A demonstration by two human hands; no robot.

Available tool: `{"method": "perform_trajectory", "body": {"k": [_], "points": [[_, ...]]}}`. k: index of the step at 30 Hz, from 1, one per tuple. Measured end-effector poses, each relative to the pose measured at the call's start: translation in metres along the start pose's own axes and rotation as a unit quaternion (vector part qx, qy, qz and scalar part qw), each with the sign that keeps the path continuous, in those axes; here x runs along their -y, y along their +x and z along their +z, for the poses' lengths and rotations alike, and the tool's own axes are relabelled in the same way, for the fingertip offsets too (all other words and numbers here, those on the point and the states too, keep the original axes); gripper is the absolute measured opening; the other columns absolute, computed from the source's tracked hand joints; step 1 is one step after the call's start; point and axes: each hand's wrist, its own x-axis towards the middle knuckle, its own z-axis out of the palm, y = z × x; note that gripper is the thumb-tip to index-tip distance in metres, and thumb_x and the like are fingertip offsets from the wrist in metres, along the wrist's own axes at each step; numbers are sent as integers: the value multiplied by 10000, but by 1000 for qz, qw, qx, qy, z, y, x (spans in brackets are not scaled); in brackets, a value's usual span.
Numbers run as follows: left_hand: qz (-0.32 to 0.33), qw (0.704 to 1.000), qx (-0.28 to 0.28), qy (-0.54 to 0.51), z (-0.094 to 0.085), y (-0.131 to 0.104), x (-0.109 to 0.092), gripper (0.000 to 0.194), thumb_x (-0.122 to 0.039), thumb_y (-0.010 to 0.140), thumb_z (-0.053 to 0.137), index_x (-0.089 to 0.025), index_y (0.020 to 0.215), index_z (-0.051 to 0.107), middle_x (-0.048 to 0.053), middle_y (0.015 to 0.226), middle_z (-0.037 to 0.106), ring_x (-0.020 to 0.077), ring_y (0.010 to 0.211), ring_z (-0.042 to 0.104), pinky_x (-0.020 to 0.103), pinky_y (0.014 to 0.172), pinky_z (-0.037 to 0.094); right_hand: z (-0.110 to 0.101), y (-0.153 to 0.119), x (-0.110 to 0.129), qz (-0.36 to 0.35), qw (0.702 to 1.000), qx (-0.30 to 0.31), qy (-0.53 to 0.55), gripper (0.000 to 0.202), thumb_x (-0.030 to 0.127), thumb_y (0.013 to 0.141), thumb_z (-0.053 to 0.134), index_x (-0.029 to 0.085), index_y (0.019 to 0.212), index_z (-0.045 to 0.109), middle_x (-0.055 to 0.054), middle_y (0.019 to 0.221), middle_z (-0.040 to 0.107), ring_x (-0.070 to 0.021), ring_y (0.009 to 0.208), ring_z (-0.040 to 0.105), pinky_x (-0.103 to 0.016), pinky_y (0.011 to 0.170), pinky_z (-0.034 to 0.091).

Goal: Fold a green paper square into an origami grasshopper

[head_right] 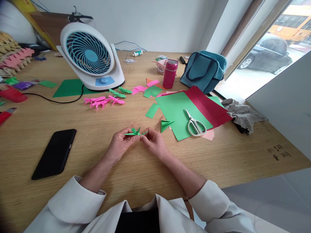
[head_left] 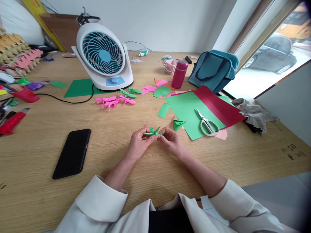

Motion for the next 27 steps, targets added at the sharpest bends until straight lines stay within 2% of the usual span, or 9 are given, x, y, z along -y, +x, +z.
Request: {"method": "perform_trajectory", "body": {"k": [5, 11, 18, 27], "points": [[11, 1000, 11, 15, -2, -1, 0, 200, -344, 768, 745, -163, 773, 660, -13, 741, 670, 118, 695, 603, 211, 669, 461, -2, 0, 5, 1, 999, 27, 30, 358, 531, 800, 696, 193, 805, 577, -10, 732, 632, -134, 670, 534, -269, 624, 413], [24, 995, 5, 93, -3, -2, -6, 214, -353, 789, 700, -153, 756, 632, -14, 703, 617, 113, 653, 568, 211, 628, 442, -2, 1, 6, -3, 999, 15, 33, 335, 498, 786, 723, 197, 834, 585, -1, 781, 617, -127, 693, 533, -265, 652, 428], [37, 980, 9, 194, -4, -4, -8, 245, -389, 821, 650, -159, 752, 596, -12, 681, 583, 114, 635, 529, 212, 593, 425, -5, 3, 2, 27, 998, 38, 47, 406, 578, 760, 729, 195, 816, 605, 16, 674, 581, -123, 638, 516, -263, 613, 408], [6, 992, -11, 125, -4, -1, -5, 281, -406, 733, 749, -158, 780, 624, -12, 689, 628, 114, 622, 559, 217, 598, 438, -8, 5, 3, 59, 993, 45, 90, 381, 511, 699, 808, 188, 819, 645, 31, 678, 572, -97, 618, 483, -241, 596, 374]]}}
